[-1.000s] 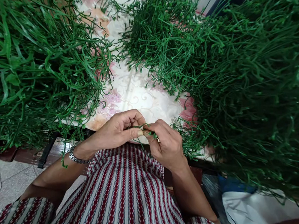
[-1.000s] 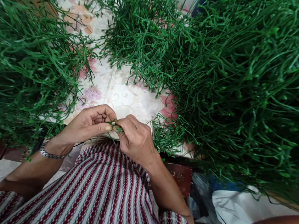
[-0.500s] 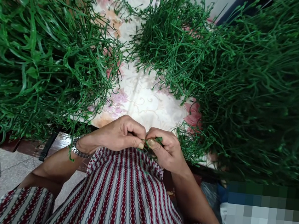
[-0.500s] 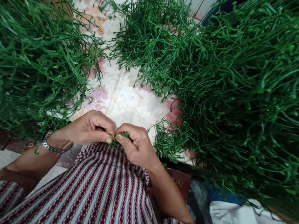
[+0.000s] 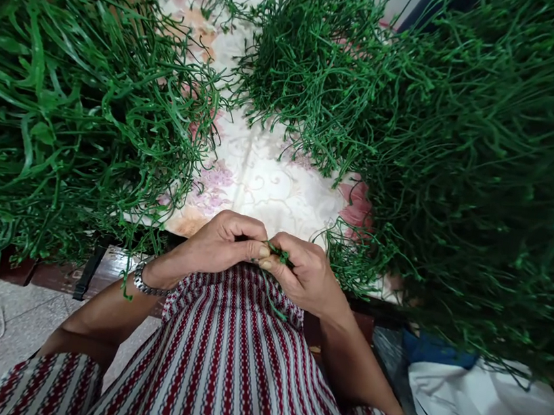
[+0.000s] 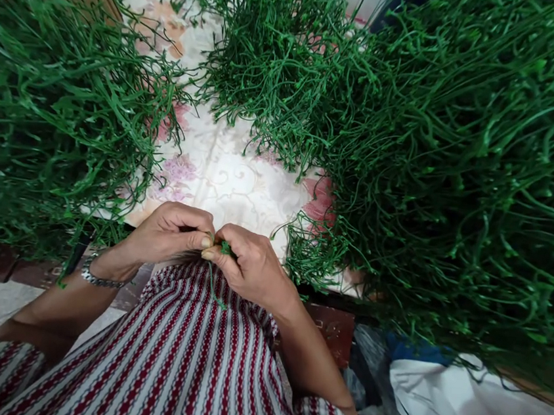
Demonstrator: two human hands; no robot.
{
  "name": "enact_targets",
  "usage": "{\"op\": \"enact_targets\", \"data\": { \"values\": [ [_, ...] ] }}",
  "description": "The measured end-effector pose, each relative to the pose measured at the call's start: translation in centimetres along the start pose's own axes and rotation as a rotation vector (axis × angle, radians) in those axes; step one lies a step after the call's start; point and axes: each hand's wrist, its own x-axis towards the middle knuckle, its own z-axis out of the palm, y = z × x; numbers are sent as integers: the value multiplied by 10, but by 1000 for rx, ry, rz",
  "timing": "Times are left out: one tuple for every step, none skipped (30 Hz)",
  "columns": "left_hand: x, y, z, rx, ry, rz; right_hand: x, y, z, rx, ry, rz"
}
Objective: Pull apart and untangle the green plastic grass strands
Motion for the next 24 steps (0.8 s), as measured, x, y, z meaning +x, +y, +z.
{"op": "enact_targets", "data": {
  "values": [
    [-1, -1, -1, -51, -34, -22, 0, 0, -1, 40, -25, -20],
    [-2, -3, -1, -103, -67, -40, 1, 0, -1, 98, -49, -38],
    [-4, -4, -1, -153, -95, -50, 2, 1, -1, 173, -71, -51],
    [-5, -5, 0, -206, -113, -47, 2, 1, 0, 262, -84, -59],
    [-5, -5, 1, -261, -116, -38, 2, 2, 2, 360, -87, -63],
    [-6, -6, 3, -318, -102, -25, 3, 3, 4, 457, -80, -59],
    [-7, -7, 5, -370, -76, -10, 3, 4, 8, 544, -60, -49],
    [-7, -8, 8, -410, -38, 6, 3, 4, 12, 616, -28, -36],
    [-8, -8, 11, -436, 9, 19, 2, 5, 16, 668, 9, -20],
    [-9, -9, 13, -447, 53, 31, 2, 5, 20, 703, 44, 0],
    [-10, -9, 15, -452, 88, 46, 2, 5, 23, 737, 80, 21],
    [-11, -8, 17, -463, 113, 71, 2, 5, 25, 779, 122, 44],
    [-12, -8, 17, -485, 125, 107, 1, 5, 26, 837, 179, 63],
    [-13, -6, 17, -516, 132, 147, 1, 4, 26, 899, 245, 80],
    [-14, -5, 15, -541, 139, 187, 0, 3, 24, 942, 310, 91],
    [-14, -4, 14, -547, 159, 212, 0, 2, 22, 948, 362, 95],
    [-13, -3, 12, -527, 184, 211, -1, 1, 18, 904, 393, 87],
    [-11, -2, 10, -485, 216, 179, -1, 0, 13, 809, 400, 62],
    [-9, -2, 9, -431, 243, 125, 0, -1, 8, 674, 392, 25],
    [-7, -2, 7, -375, 264, 62, 0, -1, 3, 521, 380, -14],
    [-4, -2, 7, -328, 275, 6, 2, -2, -1, 369, 377, -52],
    [-2, -2, 6, -285, 282, -31, 3, -2, -5, 233, 377, -82],
    [0, -3, 6, -236, 283, -45, 5, -2, -8, 120, 373, -102],
    [2, -3, 6, -172, 280, -44, 7, -2, -9, 37, 361, -112]
  ]
}}
